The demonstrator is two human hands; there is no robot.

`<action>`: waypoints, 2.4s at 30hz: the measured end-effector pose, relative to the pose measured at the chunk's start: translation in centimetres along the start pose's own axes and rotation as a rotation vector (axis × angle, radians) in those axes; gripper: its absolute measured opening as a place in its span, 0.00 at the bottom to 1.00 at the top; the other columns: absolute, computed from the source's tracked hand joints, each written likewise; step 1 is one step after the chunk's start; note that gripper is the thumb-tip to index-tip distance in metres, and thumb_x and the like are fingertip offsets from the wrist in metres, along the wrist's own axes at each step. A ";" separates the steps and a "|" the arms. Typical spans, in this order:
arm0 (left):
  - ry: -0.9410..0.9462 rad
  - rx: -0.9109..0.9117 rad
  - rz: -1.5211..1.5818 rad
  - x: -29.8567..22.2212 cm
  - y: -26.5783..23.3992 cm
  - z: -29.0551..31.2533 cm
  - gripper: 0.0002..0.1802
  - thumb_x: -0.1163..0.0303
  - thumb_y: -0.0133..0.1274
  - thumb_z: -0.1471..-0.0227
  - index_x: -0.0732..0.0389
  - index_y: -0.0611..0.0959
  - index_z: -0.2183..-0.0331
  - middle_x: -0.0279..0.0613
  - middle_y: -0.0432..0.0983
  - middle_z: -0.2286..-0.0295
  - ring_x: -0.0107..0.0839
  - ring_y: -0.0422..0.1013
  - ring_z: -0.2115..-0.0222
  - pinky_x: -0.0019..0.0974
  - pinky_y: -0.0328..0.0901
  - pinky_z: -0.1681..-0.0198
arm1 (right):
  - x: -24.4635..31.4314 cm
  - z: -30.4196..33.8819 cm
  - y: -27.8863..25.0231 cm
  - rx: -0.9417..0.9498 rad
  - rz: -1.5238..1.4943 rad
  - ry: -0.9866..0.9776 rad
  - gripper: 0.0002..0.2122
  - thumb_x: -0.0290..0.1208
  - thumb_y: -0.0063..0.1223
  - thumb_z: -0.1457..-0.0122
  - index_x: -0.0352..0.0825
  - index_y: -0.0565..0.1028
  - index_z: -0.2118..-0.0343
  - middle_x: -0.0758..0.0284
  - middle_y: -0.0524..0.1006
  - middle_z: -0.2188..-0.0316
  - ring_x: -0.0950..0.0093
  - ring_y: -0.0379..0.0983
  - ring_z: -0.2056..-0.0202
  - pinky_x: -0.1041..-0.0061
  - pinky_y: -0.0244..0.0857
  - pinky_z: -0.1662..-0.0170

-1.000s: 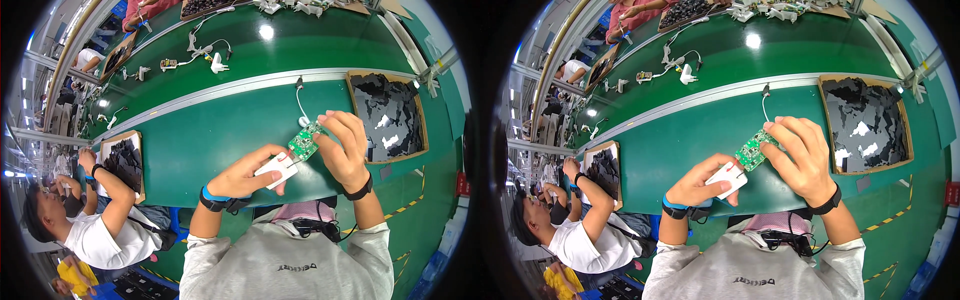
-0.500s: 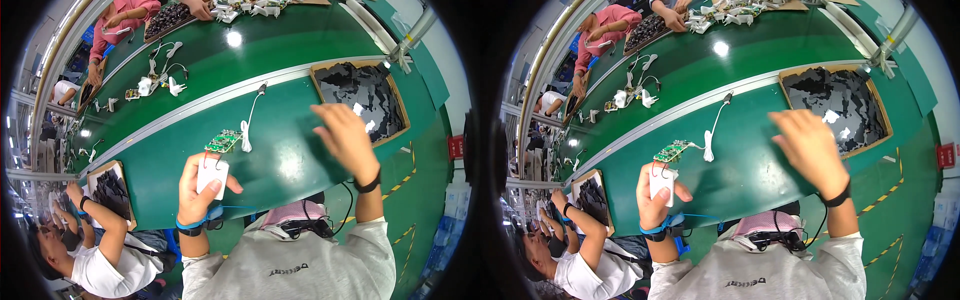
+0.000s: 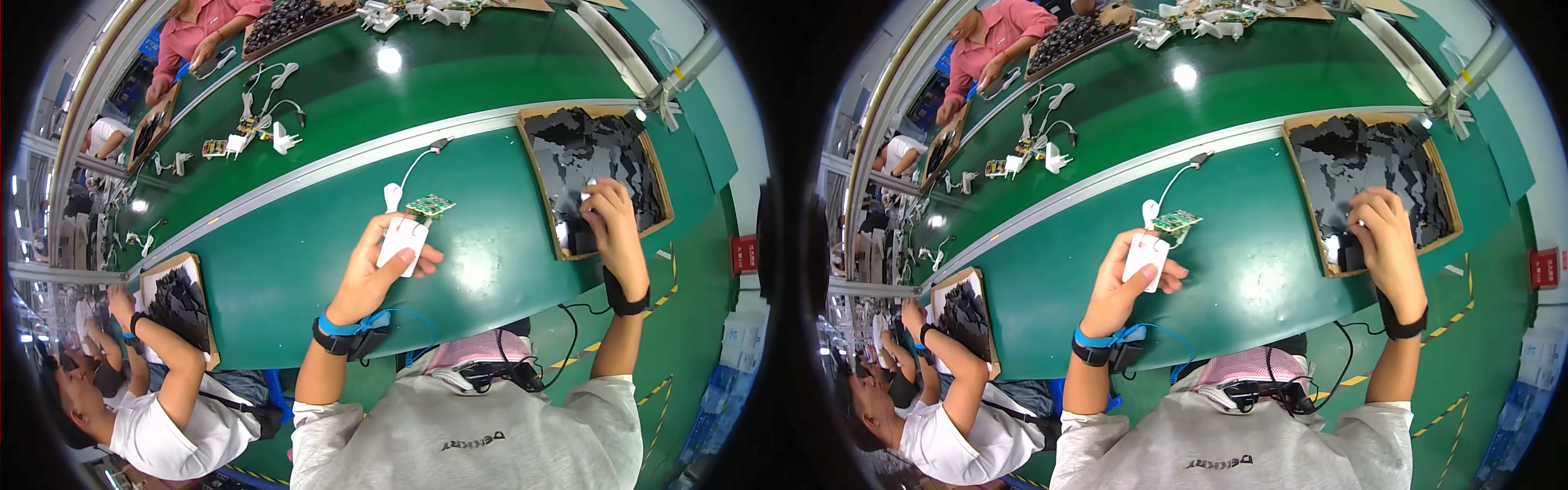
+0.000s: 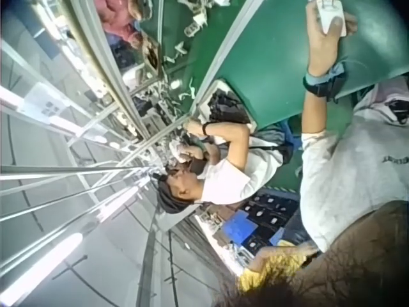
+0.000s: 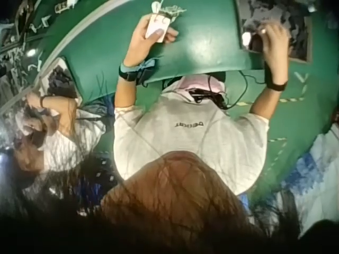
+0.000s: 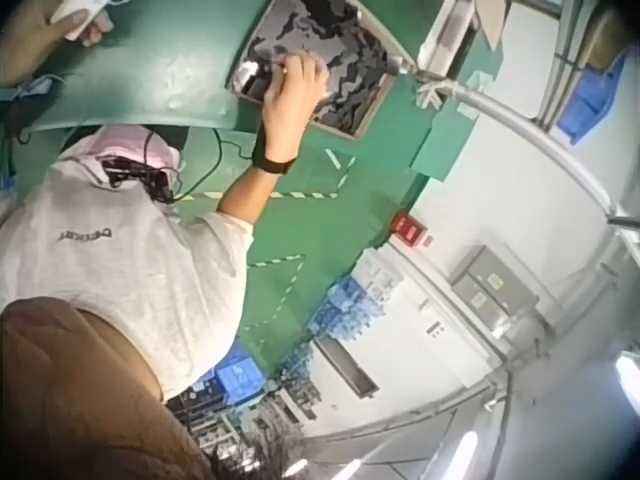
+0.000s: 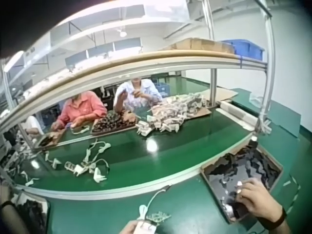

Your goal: The person places a black foam piece into a white charger housing, inserts a circuit board with an attached cable, and presses the components together. This assembly process is then repeated for a second charger.

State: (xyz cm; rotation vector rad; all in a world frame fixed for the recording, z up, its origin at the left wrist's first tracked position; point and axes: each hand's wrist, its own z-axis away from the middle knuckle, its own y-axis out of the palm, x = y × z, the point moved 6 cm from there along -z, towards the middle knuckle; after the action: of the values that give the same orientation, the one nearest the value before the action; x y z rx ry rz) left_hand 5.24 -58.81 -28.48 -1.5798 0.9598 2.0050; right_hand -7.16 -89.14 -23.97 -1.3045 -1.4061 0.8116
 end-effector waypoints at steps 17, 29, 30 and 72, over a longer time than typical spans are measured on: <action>0.014 0.107 0.090 1.2 0.3 -0.3 0.22 0.60 0.39 0.34 0.59 0.59 0.44 0.49 0.75 0.58 0.32 0.73 0.61 0.33 0.67 0.58 | 14.7 -4.6 1.3 -0.079 -0.874 -0.282 0.11 0.12 0.54 0.48 0.28 0.73 0.62 0.60 0.76 0.68 0.69 0.76 0.72 0.74 0.69 0.70; 0.024 0.102 0.033 0.8 0.7 -0.7 0.27 0.53 0.39 0.35 0.60 0.59 0.43 0.44 0.71 0.56 0.30 0.73 0.60 0.31 0.68 0.60 | 16.2 -5.1 4.4 -0.008 -0.944 -0.260 0.09 0.11 0.53 0.47 0.28 0.72 0.63 0.60 0.74 0.67 0.73 0.77 0.75 0.75 0.70 0.74; 0.025 0.107 0.031 0.9 0.8 -0.7 0.27 0.53 0.39 0.35 0.60 0.59 0.43 0.44 0.71 0.56 0.30 0.73 0.60 0.31 0.68 0.61 | 16.0 -5.1 4.5 0.001 -0.974 -0.233 0.09 0.11 0.53 0.47 0.28 0.72 0.63 0.60 0.73 0.67 0.73 0.77 0.75 0.74 0.70 0.74; 0.009 0.098 0.032 1.6 0.9 -1.8 0.15 0.67 0.44 0.36 0.61 0.67 0.50 0.51 0.78 0.65 0.31 0.76 0.68 0.31 0.69 0.66 | 13.3 -5.5 4.2 0.272 -0.686 -0.427 0.22 0.21 0.63 0.58 0.33 0.74 0.56 0.63 0.71 0.57 0.59 0.64 0.50 0.62 0.62 0.49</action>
State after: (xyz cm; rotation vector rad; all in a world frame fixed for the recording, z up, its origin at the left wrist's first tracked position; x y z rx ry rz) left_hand 5.39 -60.93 -30.01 -1.5308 1.0768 1.9425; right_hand 0.58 -76.33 -23.45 -0.3884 -1.8455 0.7830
